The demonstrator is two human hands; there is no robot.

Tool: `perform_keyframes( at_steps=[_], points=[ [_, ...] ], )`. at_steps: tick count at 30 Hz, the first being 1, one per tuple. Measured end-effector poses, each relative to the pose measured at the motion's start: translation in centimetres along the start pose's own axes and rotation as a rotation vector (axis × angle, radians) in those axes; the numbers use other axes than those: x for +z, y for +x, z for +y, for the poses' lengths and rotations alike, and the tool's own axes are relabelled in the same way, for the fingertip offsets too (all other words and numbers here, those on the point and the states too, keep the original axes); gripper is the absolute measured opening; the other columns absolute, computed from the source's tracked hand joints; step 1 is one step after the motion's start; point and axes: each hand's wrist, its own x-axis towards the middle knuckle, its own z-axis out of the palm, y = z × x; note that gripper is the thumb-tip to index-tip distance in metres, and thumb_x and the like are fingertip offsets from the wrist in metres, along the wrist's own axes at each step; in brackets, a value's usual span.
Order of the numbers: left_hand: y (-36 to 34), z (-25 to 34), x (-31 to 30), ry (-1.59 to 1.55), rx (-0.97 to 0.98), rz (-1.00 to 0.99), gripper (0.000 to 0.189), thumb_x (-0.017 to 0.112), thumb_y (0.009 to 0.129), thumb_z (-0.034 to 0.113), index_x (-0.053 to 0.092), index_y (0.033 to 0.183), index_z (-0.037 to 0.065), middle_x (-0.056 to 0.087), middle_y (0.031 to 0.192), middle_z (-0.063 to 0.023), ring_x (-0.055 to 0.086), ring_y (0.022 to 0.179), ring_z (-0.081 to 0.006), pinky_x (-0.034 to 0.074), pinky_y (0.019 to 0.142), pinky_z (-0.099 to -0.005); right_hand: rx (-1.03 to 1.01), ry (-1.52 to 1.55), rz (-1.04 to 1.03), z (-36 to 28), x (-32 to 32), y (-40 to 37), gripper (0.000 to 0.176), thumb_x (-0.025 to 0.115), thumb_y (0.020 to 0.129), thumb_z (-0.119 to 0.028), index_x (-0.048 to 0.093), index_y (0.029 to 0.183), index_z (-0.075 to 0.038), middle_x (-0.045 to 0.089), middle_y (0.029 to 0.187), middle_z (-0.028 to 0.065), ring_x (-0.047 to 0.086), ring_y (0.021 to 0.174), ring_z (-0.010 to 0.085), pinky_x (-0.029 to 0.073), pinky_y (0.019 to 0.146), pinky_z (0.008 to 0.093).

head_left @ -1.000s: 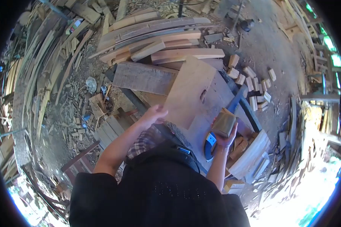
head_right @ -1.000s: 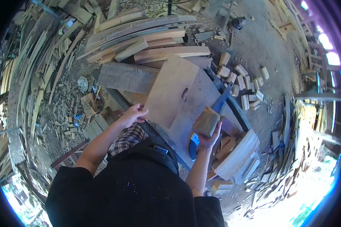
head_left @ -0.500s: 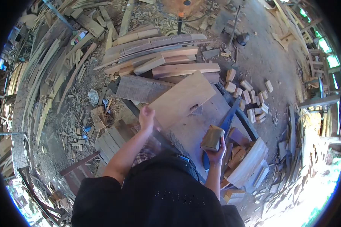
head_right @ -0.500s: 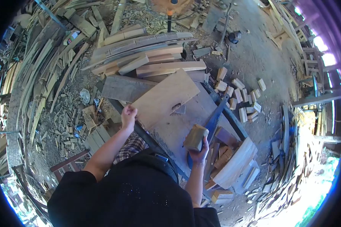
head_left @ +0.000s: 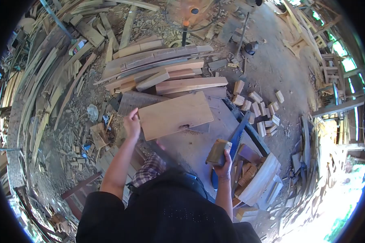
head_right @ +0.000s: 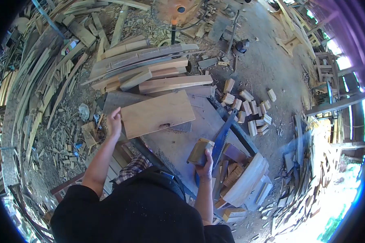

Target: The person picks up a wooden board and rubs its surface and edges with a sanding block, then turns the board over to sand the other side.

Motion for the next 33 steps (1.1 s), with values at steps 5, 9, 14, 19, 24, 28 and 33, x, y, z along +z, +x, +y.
perform_keyframes(
  at_steps=[5,9,14,19,24,28,33],
  points=[
    [1.3,8.9,1.2,0.474,0.462,0.132,0.054,0.066,0.094,0.024,0.051,0.144,0.011,0.060,0.124,-0.0132,0.054,0.119,-0.0327,0.035,0.108,-0.0541,-0.092,-0.115,0.025,0.7,1.4,1.5,0.043,0.062,0.098,-0.030,0.053,0.135,-0.011,0.067,0.117,0.0075,0.067,0.104,0.0233,0.056,0.089,0.0412],
    [-3.5,13.9,8.4,0.528,0.569,-0.061,0.078,0.067,0.091,0.050,0.039,0.152,0.010,0.042,0.145,-0.0227,0.032,0.140,-0.0417,0.018,0.116,-0.0615,-0.176,-0.196,0.063,-0.1,3.9,2.8,0.041,0.062,0.098,-0.028,0.050,0.136,-0.016,0.063,0.118,0.0048,0.064,0.104,0.0202,0.055,0.088,0.0385],
    [-4.3,15.0,15.7,0.642,0.486,-0.085,0.096,0.058,0.087,0.071,0.031,0.156,0.010,0.036,0.150,-0.0248,0.024,0.144,-0.0437,0.011,0.119,-0.0614,-0.219,-0.247,0.047,-1.2,5.8,2.5,0.045,0.061,0.098,-0.026,0.047,0.139,-0.017,0.060,0.122,0.0046,0.061,0.108,0.0192,0.053,0.089,0.0378],
    [-4.2,15.0,15.1,0.594,0.621,-0.234,0.093,0.061,0.084,0.070,0.037,0.151,0.010,0.042,0.142,-0.0202,0.031,0.138,-0.0410,0.016,0.117,-0.0599,-0.225,-0.368,0.061,-1.0,5.5,0.5,0.054,0.060,0.099,-0.025,0.040,0.148,-0.015,0.057,0.128,0.0055,0.060,0.111,0.0204,0.051,0.092,0.0358],
    [-4.5,14.8,15.3,0.511,0.767,-0.373,0.088,0.063,0.083,0.069,0.044,0.146,0.011,0.045,0.139,-0.0189,0.033,0.137,-0.0400,0.017,0.116,-0.0602,-0.333,-0.503,0.107,1.2,4.7,1.8,0.073,0.062,0.098,-0.014,0.022,0.160,-0.012,0.059,0.128,0.0116,0.060,0.106,0.0172,0.051,0.091,0.0318],
    [-5.4,15.2,17.7,0.656,0.717,-0.225,0.073,0.059,0.088,0.063,0.049,0.143,0.016,0.045,0.139,-0.0192,0.032,0.137,-0.0397,0.014,0.116,-0.0629,-0.554,-0.997,0.196,2.6,7.2,2.3,0.086,0.073,0.088,-0.022,0.026,0.160,-0.012,0.045,0.136,0.0239,0.050,0.121,0.0332,0.041,0.105,0.0445],
    [-5.6,16.3,18.2,0.680,0.608,-0.258,0.062,0.051,0.095,0.059,0.050,0.143,0.019,0.045,0.138,-0.0197,0.031,0.138,-0.0397,0.010,0.117,-0.0630,-0.610,-1.549,0.290,1.6,9.3,4.2,0.085,0.075,0.085,-0.032,0.034,0.159,-0.023,0.046,0.121,0.0294,0.048,0.113,0.0441,0.040,0.099,0.0536]
  ],
)
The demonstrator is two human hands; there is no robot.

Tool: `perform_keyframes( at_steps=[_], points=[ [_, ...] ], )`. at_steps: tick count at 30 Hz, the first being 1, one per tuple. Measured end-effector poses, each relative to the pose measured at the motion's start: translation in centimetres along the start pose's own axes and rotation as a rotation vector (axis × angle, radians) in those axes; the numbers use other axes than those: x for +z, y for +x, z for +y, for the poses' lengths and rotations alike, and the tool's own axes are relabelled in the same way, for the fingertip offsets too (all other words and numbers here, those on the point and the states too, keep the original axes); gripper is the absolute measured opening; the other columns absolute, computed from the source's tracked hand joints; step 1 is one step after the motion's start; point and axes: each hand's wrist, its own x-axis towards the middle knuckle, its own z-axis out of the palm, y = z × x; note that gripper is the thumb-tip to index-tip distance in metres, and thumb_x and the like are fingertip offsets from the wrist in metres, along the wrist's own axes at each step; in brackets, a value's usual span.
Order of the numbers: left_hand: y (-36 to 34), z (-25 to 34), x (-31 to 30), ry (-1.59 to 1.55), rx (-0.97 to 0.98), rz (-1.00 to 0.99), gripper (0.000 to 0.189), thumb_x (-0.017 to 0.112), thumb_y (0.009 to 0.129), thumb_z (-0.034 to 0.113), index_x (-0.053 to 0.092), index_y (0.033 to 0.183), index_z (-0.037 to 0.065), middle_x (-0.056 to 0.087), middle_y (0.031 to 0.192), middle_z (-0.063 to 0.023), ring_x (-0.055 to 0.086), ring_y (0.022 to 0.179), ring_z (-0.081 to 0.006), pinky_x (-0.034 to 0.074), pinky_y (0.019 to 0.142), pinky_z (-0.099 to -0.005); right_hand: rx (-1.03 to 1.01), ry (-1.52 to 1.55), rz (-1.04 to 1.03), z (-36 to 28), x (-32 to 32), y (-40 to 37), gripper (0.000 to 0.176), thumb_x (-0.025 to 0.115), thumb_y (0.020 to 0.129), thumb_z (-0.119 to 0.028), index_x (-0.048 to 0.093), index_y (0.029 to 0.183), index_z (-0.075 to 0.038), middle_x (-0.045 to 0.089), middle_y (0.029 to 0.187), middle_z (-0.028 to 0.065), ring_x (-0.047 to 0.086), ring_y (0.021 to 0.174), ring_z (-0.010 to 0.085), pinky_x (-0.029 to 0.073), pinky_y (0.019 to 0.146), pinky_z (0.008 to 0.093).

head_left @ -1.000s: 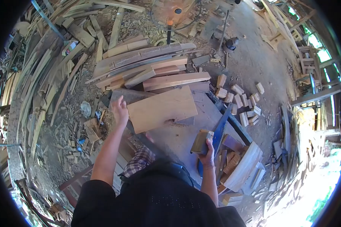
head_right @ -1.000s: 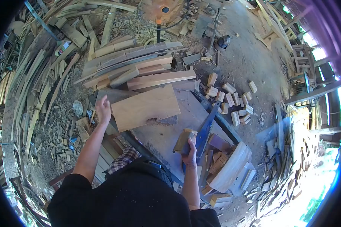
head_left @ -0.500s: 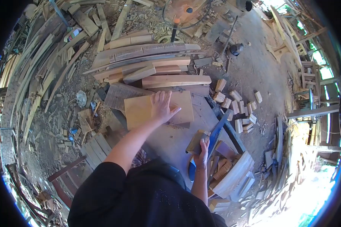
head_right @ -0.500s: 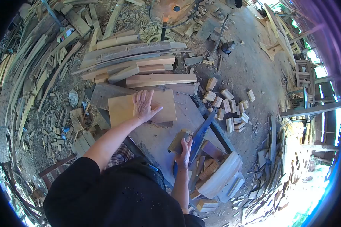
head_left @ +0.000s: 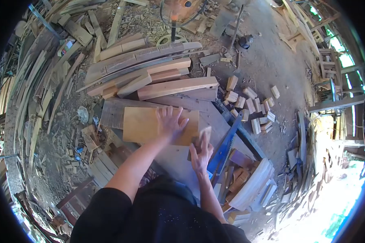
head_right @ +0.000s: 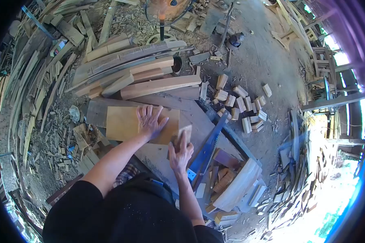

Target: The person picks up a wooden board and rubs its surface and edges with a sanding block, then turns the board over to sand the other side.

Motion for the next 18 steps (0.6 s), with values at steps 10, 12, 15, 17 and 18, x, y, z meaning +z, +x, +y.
perform_keyframes(
  at_steps=[10,12,15,17,18],
  points=[
    [0.2,0.5,-0.6,-0.021,-0.093,-0.111,0.058,0.049,0.097,0.056,0.052,0.141,0.018,0.046,0.137,-0.0195,0.032,0.138,-0.0387,0.006,0.118,-0.0619,-0.198,-0.244,0.001,-0.8,0.5,2.6,0.079,0.075,0.084,-0.037,0.043,0.155,-0.023,0.047,0.124,0.0343,0.050,0.111,0.0482,0.043,0.095,0.0553],
    [0.6,0.4,-0.6,-0.025,-0.099,-0.114,0.057,0.049,0.097,0.055,0.053,0.140,0.018,0.046,0.137,-0.0196,0.032,0.138,-0.0385,0.007,0.118,-0.0616,-0.211,-0.190,-0.001,-0.5,0.3,2.0,0.079,0.074,0.084,-0.037,0.042,0.155,-0.024,0.046,0.123,0.0343,0.049,0.111,0.0486,0.042,0.095,0.0554],
    [0.1,0.7,-0.7,0.026,-0.088,-0.104,0.054,0.051,0.096,0.054,0.055,0.137,0.018,0.048,0.135,-0.0180,0.033,0.137,-0.0376,0.007,0.118,-0.0616,-0.188,-0.124,0.086,-1.5,1.6,7.3,0.079,0.073,0.085,-0.038,0.040,0.157,-0.025,0.047,0.119,0.0336,0.049,0.108,0.0486,0.042,0.094,0.0546],
    [0.2,0.7,-0.9,-0.009,-0.086,-0.095,0.052,0.054,0.096,0.052,0.055,0.136,0.018,0.048,0.132,-0.0161,0.035,0.135,-0.0369,0.008,0.118,-0.0618,-0.124,-0.038,0.006,-2.0,2.7,13.9,0.080,0.072,0.086,-0.039,0.038,0.157,-0.024,0.048,0.116,0.0325,0.050,0.105,0.0480,0.042,0.093,0.0543],
    [0.1,0.7,-1.2,0.001,-0.077,-0.094,0.052,0.054,0.096,0.052,0.055,0.136,0.018,0.048,0.132,-0.0161,0.035,0.135,-0.0369,0.008,0.118,-0.0618,-0.120,-0.026,0.012,-1.9,2.6,13.6,0.080,0.072,0.086,-0.039,0.038,0.157,-0.024,0.048,0.116,0.0325,0.050,0.105,0.0480,0.042,0.093,0.0543]
  ],
)
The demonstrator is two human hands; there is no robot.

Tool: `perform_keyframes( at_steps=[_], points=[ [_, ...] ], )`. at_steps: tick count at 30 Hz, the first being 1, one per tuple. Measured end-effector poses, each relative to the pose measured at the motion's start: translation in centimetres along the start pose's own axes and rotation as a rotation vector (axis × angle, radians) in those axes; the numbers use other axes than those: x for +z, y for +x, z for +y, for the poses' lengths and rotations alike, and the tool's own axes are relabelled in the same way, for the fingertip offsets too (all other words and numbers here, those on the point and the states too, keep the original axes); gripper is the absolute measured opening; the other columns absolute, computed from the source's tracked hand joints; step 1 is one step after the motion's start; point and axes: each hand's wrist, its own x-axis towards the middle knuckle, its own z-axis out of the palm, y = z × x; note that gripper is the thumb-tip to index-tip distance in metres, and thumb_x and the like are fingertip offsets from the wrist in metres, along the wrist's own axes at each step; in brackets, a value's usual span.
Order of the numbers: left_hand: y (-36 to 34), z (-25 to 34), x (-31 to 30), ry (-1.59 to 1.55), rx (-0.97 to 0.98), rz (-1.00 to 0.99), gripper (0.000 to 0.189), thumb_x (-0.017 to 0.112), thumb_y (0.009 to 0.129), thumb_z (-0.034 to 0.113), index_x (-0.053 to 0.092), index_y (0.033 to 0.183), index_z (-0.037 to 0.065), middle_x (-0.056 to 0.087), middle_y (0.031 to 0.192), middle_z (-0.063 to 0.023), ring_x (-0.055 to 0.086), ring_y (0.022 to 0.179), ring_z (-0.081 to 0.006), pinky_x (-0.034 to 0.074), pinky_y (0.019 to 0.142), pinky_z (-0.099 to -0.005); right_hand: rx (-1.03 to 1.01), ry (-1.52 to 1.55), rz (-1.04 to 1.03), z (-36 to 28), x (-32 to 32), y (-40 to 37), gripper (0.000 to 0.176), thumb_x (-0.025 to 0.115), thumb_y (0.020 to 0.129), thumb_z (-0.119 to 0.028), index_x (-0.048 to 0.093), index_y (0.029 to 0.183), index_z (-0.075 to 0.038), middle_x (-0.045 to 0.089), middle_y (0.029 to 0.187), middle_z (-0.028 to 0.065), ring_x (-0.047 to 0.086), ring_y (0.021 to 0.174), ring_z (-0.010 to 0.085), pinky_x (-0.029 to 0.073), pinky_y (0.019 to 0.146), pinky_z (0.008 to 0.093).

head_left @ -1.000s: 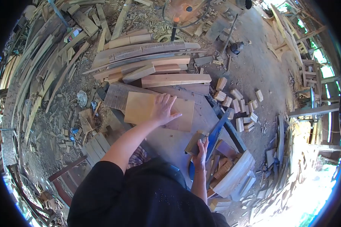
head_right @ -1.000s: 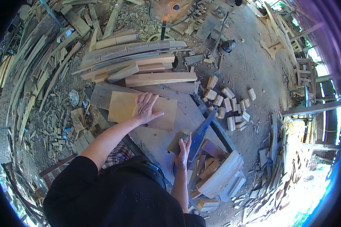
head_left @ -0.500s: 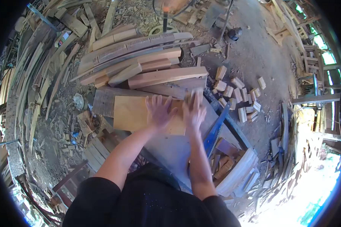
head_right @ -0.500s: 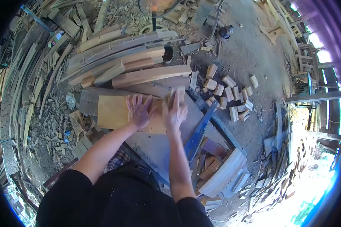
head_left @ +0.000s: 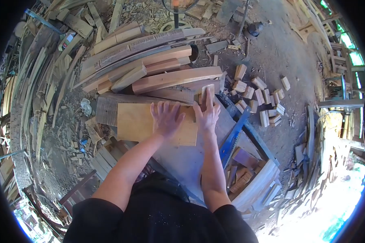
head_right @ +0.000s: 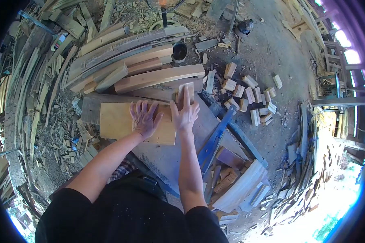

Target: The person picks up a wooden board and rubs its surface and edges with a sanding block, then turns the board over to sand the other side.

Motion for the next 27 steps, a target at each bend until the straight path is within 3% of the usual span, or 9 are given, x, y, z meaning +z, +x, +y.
perform_keyframes(
  at_steps=[3,6,8,12,15,19,22,25,27],
  points=[
    [0.3,0.3,0.2,-0.012,-0.009,0.007,0.051,0.055,0.095,0.050,0.055,0.135,0.018,0.049,0.130,-0.0149,0.035,0.134,-0.0367,0.008,0.118,-0.0617,-0.005,0.207,-0.059,1.0,-1.2,-3.6,0.079,0.071,0.086,-0.038,0.039,0.157,-0.023,0.048,0.117,0.0326,0.050,0.108,0.0492,0.041,0.097,0.0557],
    [0.5,0.1,1.2,0.038,-0.028,0.032,0.051,0.054,0.096,0.050,0.055,0.136,0.019,0.049,0.130,-0.0147,0.035,0.134,-0.0362,0.010,0.117,-0.0610,-0.011,0.056,-0.116,0.8,-3.6,-12.9,0.080,0.075,0.082,-0.035,0.044,0.155,-0.021,0.045,0.125,0.0347,0.046,0.119,0.0508,0.034,0.108,0.0581],
    [0.2,-0.1,1.0,0.063,-0.005,0.048,0.050,0.054,0.096,0.049,0.055,0.136,0.019,0.048,0.131,-0.0147,0.035,0.135,-0.0356,0.011,0.117,-0.0608,0.025,0.022,-0.089,-0.1,-3.4,-12.4,0.081,0.076,0.082,-0.033,0.043,0.155,-0.021,0.047,0.119,0.0317,0.049,0.113,0.0485,0.037,0.102,0.0562],
    [0.1,0.6,-0.5,0.038,-0.032,-0.021,0.050,0.053,0.097,0.049,0.054,0.137,0.019,0.048,0.131,-0.0150,0.035,0.135,-0.0356,0.011,0.117,-0.0608,-0.070,0.083,0.049,0.6,-0.3,-0.6,0.078,0.073,0.085,-0.036,0.043,0.155,-0.022,0.048,0.105,0.0269,0.051,0.099,0.0451,0.042,0.088,0.0550],
    [0.3,0.5,-0.2,0.017,-0.007,0.017,0.049,0.052,0.097,0.048,0.054,0.137,0.019,0.048,0.132,-0.0154,0.035,0.135,-0.0360,0.011,0.117,-0.0610,-0.073,0.143,0.037,0.7,-0.8,-0.8,0.076,0.073,0.085,-0.037,0.045,0.154,-0.023,0.049,0.110,0.0284,0.051,0.101,0.0456,0.043,0.090,0.0545],
    [0.4,0.0,0.9,0.078,-0.011,0.041,0.046,0.053,0.097,0.045,0.055,0.136,0.019,0.049,0.130,-0.0147,0.036,0.134,-0.0355,0.012,0.117,-0.0609,-0.108,-0.076,-0.055,0.5,-3.6,-13.4,0.079,0.077,0.080,-0.034,0.047,0.153,-0.024,0.044,0.123,0.0342,0.047,0.110,0.0498,0.037,0.099,0.0574],
    [0.3,-0.2,1.0,0.076,-0.003,0.058,0.044,0.054,0.097,0.042,0.055,0.135,0.020,0.049,0.129,-0.0142,0.037,0.133,-0.0351,0.013,0.116,-0.0612,-0.013,0.016,-0.051,0.3,-2.6,-11.7,0.080,0.076,0.081,-0.037,0.045,0.154,-0.025,0.043,0.123,0.0344,0.045,0.112,0.0499,0.036,0.099,0.0590],
    [0.2,0.2,0.7,0.062,0.000,0.089,0.042,0.055,0.097,0.040,0.055,0.134,0.021,0.049,0.128,-0.0138,0.038,0.132,-0.0351,0.014,0.116,-0.0618,-0.062,0.016,0.006,-0.2,-0.8,-1.3,0.081,0.074,0.083,-0.041,0.042,0.155,-0.025,0.048,0.118,0.0306,0.048,0.109,0.0457,0.040,0.095,0.0532],
    [0.1,0.2,0.3,0.061,0.016,0.104,0.041,0.055,0.096,0.039,0.055,0.134,0.021,0.049,0.127,-0.0137,0.038,0.131,-0.0351,0.014,0.116,-0.0622,-0.065,0.059,-0.007,0.4,-0.7,0.1,0.081,0.074,0.083,-0.041,0.042,0.155,-0.025,0.049,0.116,0.0295,0.049,0.108,0.0449,0.041,0.094,0.0525]
  ],
)
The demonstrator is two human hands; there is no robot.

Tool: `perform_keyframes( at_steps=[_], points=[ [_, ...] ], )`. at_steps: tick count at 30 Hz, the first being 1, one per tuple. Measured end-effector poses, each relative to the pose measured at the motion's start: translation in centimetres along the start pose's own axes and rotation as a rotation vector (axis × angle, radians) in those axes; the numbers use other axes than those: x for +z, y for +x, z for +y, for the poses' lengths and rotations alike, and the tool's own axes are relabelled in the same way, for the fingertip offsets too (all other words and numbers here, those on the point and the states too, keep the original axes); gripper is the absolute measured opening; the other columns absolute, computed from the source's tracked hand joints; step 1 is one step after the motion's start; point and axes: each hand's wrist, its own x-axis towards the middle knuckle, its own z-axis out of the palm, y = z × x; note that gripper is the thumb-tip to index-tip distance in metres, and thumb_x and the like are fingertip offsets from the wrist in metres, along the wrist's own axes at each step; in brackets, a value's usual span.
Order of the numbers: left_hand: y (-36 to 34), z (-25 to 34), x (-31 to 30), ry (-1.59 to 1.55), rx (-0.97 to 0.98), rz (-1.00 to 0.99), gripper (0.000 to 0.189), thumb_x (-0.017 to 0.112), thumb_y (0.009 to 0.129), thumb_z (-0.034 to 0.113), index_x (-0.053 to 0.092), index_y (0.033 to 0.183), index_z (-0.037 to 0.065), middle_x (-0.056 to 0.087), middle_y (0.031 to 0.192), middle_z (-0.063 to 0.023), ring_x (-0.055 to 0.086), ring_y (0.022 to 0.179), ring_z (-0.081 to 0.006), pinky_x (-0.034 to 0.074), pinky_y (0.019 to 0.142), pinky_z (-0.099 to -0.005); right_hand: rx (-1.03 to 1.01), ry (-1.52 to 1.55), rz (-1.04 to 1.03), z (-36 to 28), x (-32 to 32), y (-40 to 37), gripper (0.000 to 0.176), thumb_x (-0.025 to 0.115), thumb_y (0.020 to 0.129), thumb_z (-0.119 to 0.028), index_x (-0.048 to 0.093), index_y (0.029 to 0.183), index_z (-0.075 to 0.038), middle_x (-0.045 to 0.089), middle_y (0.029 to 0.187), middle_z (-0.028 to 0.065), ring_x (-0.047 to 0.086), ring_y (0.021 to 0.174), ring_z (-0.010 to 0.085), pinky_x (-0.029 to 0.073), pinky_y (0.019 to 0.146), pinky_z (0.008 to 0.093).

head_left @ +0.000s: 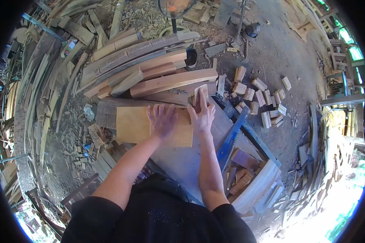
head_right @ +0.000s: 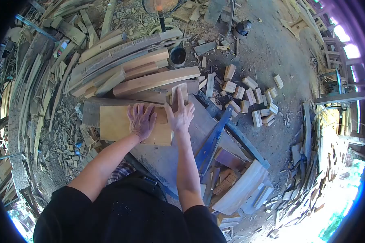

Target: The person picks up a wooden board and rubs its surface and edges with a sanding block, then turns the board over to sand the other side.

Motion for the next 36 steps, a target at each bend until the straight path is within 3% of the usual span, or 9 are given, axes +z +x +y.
perform_keyframes(
  at_steps=[6,12,14,19,21,27,32,33,36],
  points=[
    [0.0,-0.1,0.5,-0.022,0.000,0.003,0.040,0.054,0.097,0.039,0.054,0.132,0.021,0.049,0.127,-0.0137,0.038,0.131,-0.0351,0.015,0.116,-0.0626,-0.003,-0.006,-0.120,1.1,-3.2,-14.2,0.082,0.075,0.080,-0.031,0.044,0.154,-0.019,0.048,0.121,0.0303,0.049,0.112,0.0468,0.038,0.100,0.0547],
    [0.2,0.2,-0.3,-0.003,-0.001,-0.043,0.042,0.053,0.097,0.040,0.054,0.134,0.019,0.049,0.130,-0.0133,0.038,0.132,-0.0351,0.016,0.115,-0.0622,0.055,0.246,-0.107,2.3,0.0,-0.7,0.078,0.068,0.087,-0.028,0.038,0.157,-0.014,0.051,0.128,0.0277,0.049,0.119,0.0418,0.036,0.107,0.0494],
    [-0.2,-0.1,-0.2,0.009,0.015,-0.030,0.043,0.053,0.097,0.040,0.054,0.134,0.019,0.049,0.130,-0.0131,0.038,0.132,-0.0351,0.016,0.115,-0.0621,0.105,0.952,-0.203,1.7,-0.3,1.1,0.077,0.063,0.091,-0.025,0.031,0.158,-0.007,0.048,0.144,0.0238,0.045,0.134,0.0346,0.032,0.114,0.0462],
    [-0.1,-0.2,0.0,0.009,0.020,-0.011,0.045,0.053,0.097,0.040,0.054,0.136,0.018,0.050,0.129,-0.0127,0.039,0.132,-0.0349,0.016,0.115,-0.0619,0.218,1.006,-0.233,3.8,-2.4,-13.3,0.082,0.061,0.091,-0.020,0.022,0.160,0.000,0.032,0.160,0.0185,0.033,0.147,0.0297,0.023,0.121,0.0428],
    [0.2,0.0,-0.2,0.008,0.041,-0.004,0.045,0.053,0.097,0.040,0.053,0.137,0.019,0.050,0.129,-0.0124,0.039,0.131,-0.0347,0.016,0.115,-0.0622,0.256,0.820,-0.231,3.6,-2.7,-12.7,0.081,0.062,0.092,-0.019,0.022,0.160,-0.002,0.036,0.158,0.0173,0.037,0.144,0.0287,0.027,0.119,0.0415],
    [0.1,-0.1,-0.2,0.024,0.043,-0.021,0.045,0.052,0.097,0.040,0.053,0.136,0.019,0.050,0.129,-0.0121,0.038,0.132,-0.0343,0.015,0.115,-0.0629,0.170,1.053,-0.256,2.3,-0.3,0.8,0.076,0.060,0.094,-0.017,0.025,0.160,-0.004,0.036,0.157,0.0158,0.037,0.143,0.0252,0.034,0.114,0.0380],
    [0.6,0.2,-0.5,0.005,0.011,-0.059,0.044,0.052,0.098,0.040,0.054,0.137,0.020,0.050,0.129,-0.0122,0.038,0.132,-0.0337,0.015,0.115,-0.0621,0.240,0.947,-0.288,3.3,-3.3,-11.7,0.084,0.061,0.089,-0.020,0.021,0.159,0.002,0.027,0.164,0.0175,0.024,0.153,0.0293,0.015,0.124,0.0419],
    [0.3,0.1,-0.4,0.004,0.013,-0.054,0.044,0.052,0.098,0.040,0.054,0.137,0.021,0.050,0.128,-0.0122,0.038,0.132,-0.0334,0.015,0.115,-0.0618,0.349,0.986,-0.253,2.7,-3.5,-13.6,0.087,0.062,0.087,-0.018,0.019,0.160,0.001,0.028,0.164,0.0173,0.024,0.153,0.0298,0.015,0.124,0.0428],
    [0.2,-0.1,-0.2,0.026,0.032,-0.027,0.044,0.052,0.098,0.040,0.054,0.138,0.021,0.050,0.127,-0.0121,0.038,0.131,-0.0331,0.015,0.115,-0.0615,0.265,0.978,-0.262,3.5,-2.1,-9.0,0.081,0.061,0.091,-0.016,0.022,0.160,-0.001,0.030,0.163,0.0155,0.027,0.151,0.0270,0.020,0.123,0.0396]
  ],
)
